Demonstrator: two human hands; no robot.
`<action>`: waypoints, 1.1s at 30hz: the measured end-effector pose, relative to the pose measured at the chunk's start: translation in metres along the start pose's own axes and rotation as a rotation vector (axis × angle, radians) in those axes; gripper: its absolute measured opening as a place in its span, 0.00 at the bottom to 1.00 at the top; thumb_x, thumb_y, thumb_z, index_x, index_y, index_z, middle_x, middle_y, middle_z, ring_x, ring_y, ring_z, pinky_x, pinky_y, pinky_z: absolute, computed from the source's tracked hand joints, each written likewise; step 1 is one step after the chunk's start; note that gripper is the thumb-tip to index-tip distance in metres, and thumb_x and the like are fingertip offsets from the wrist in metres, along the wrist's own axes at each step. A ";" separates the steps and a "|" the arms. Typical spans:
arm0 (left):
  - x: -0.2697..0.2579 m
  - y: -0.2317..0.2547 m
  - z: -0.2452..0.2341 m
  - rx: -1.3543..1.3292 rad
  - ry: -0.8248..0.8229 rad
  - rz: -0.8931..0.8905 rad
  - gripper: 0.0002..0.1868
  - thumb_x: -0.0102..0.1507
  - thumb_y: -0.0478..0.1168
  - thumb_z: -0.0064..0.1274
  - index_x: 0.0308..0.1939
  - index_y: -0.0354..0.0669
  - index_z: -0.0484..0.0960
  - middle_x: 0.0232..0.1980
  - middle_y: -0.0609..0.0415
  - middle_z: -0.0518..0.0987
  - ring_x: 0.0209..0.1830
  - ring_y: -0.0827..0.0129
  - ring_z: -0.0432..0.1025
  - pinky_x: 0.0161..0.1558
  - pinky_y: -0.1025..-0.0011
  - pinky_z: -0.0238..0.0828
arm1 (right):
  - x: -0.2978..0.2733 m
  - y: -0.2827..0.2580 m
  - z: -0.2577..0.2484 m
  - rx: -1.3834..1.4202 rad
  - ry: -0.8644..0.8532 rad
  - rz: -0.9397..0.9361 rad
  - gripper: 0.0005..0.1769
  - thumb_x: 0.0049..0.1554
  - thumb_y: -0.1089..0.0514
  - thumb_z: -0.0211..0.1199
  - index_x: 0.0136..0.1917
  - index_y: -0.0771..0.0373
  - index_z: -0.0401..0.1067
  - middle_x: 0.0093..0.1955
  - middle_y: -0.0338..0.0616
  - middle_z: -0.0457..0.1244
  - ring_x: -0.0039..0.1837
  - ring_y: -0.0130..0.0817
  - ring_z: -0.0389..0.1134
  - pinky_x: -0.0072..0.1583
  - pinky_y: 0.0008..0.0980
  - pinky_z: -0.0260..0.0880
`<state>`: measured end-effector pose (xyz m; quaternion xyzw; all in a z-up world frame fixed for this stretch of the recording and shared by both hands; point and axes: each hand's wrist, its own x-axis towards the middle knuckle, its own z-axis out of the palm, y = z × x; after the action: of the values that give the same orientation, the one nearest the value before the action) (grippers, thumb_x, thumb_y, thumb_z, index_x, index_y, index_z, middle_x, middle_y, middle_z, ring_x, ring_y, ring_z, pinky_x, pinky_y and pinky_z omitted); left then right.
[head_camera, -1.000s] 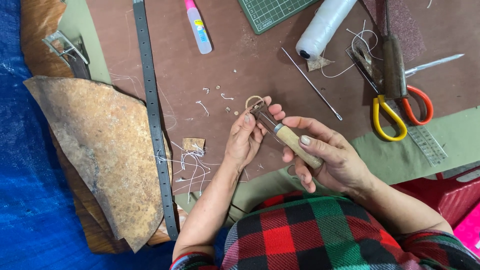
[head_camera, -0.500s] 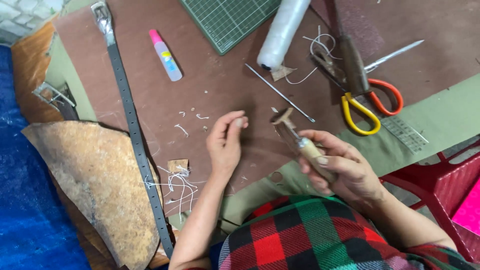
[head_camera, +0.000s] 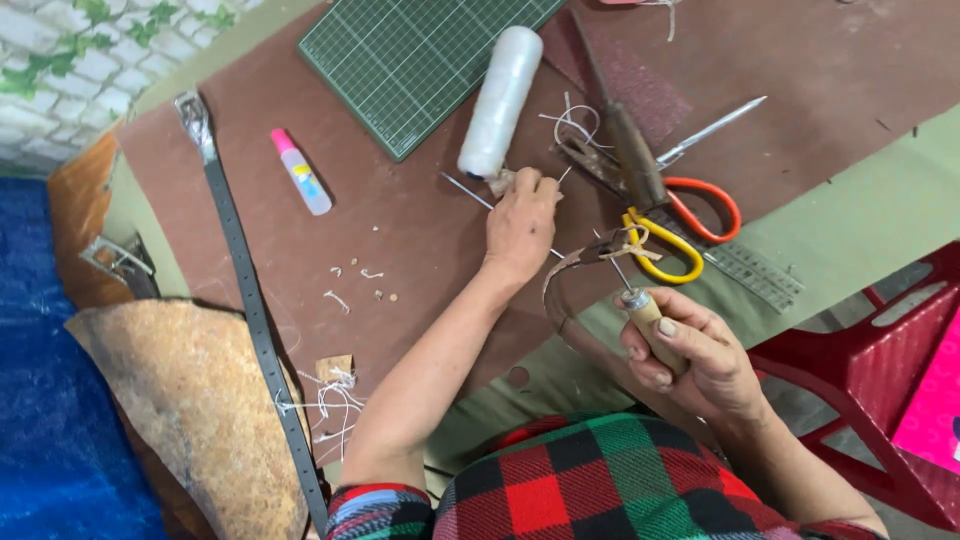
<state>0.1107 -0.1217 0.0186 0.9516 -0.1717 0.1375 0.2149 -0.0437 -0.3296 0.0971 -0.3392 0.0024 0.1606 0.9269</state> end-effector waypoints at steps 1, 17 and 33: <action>0.001 -0.004 0.008 0.000 -0.004 0.009 0.07 0.64 0.41 0.56 0.40 0.43 0.78 0.42 0.52 0.72 0.39 0.50 0.78 0.38 0.55 0.81 | 0.001 -0.002 0.000 0.004 0.005 -0.008 0.25 0.60 0.62 0.54 0.68 0.77 0.64 0.33 0.58 0.57 0.26 0.28 0.57 0.26 0.28 0.59; -0.002 -0.005 0.015 0.149 0.122 0.070 0.09 0.66 0.44 0.53 0.48 0.48 0.76 0.43 0.55 0.72 0.37 0.57 0.80 0.31 0.64 0.80 | 0.009 -0.003 0.000 0.019 0.026 0.026 0.22 0.62 0.61 0.53 0.67 0.74 0.64 0.34 0.58 0.56 0.26 0.28 0.56 0.27 0.27 0.59; -0.040 -0.047 -0.046 -0.362 -0.039 -0.231 0.06 0.63 0.40 0.54 0.44 0.54 0.78 0.43 0.56 0.75 0.48 0.51 0.78 0.47 0.58 0.77 | 0.010 -0.004 -0.006 0.011 0.060 0.013 0.22 0.62 0.60 0.52 0.67 0.72 0.66 0.34 0.56 0.57 0.26 0.28 0.57 0.27 0.26 0.59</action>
<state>0.0843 -0.0499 0.0281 0.9133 -0.0876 0.0606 0.3930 -0.0321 -0.3333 0.0942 -0.3389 0.0332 0.1566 0.9271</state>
